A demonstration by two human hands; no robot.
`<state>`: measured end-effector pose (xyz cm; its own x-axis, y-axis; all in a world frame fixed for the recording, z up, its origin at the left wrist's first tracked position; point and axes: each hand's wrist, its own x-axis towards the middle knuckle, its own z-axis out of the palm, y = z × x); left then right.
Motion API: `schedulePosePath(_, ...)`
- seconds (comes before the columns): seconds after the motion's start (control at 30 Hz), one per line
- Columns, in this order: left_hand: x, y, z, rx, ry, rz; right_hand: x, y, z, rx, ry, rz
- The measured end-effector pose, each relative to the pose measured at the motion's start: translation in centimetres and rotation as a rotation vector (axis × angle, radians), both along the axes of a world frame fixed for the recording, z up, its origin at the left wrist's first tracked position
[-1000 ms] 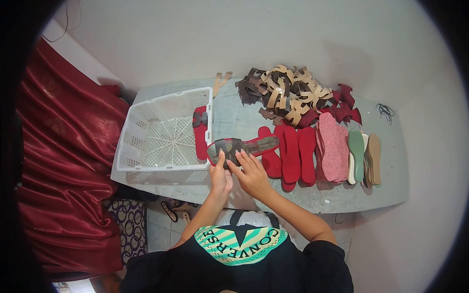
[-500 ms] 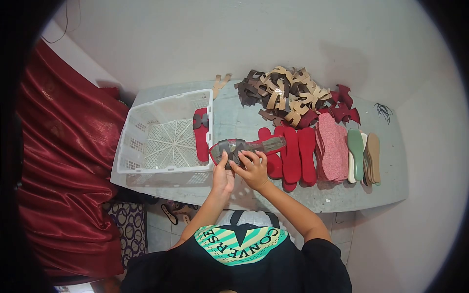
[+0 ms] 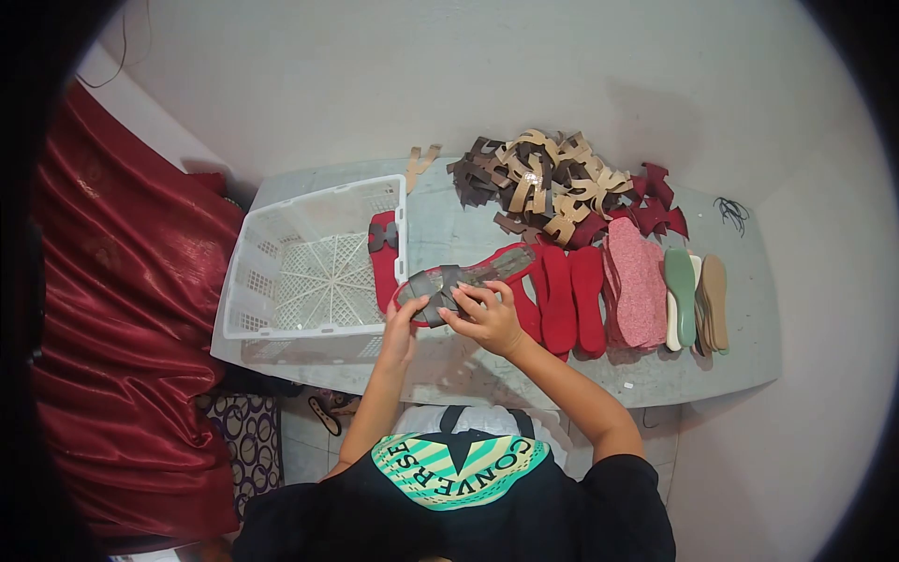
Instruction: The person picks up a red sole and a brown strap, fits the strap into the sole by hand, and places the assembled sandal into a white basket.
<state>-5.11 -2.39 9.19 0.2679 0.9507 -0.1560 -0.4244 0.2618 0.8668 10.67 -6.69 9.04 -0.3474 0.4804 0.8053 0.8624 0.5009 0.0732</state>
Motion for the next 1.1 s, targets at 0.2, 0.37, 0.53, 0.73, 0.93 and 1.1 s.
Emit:
schedulePosePath(0.2, -1.9, 1.6, 2.5, 0.697, 0.251, -0.179, 1.6, 0.3, 1.5, 0.018, -0.010, 0.127)
schedulePosePath(0.37, -3.6, 2.7, 3.1, 0.915, 0.369, -0.300, 1.6, -0.1, 3.2, 0.030, 0.072, 0.287)
schedulePosePath(0.53, -3.8, 1.7, 4.8, 1.058, 0.235, -0.174, 1.2, -0.9, 5.3, 0.067, 0.147, 0.401)
schedulePosePath(0.73, -4.4, 0.4, 9.7, 1.300, 0.314, -0.180, 0.9, -2.2, 7.5, 0.110, 0.214, 0.496)
schedulePosePath(0.93, -3.9, 0.8, 10.3, 1.433, 0.200, -0.218, 0.5, -2.8, 8.2, 0.131, 0.273, 0.540)
schedulePosePath(1.1, -3.8, 1.0, 10.4, 1.545, 0.198, -0.117, 0.1, -3.0, 7.8, 0.087, 0.332, 0.562)
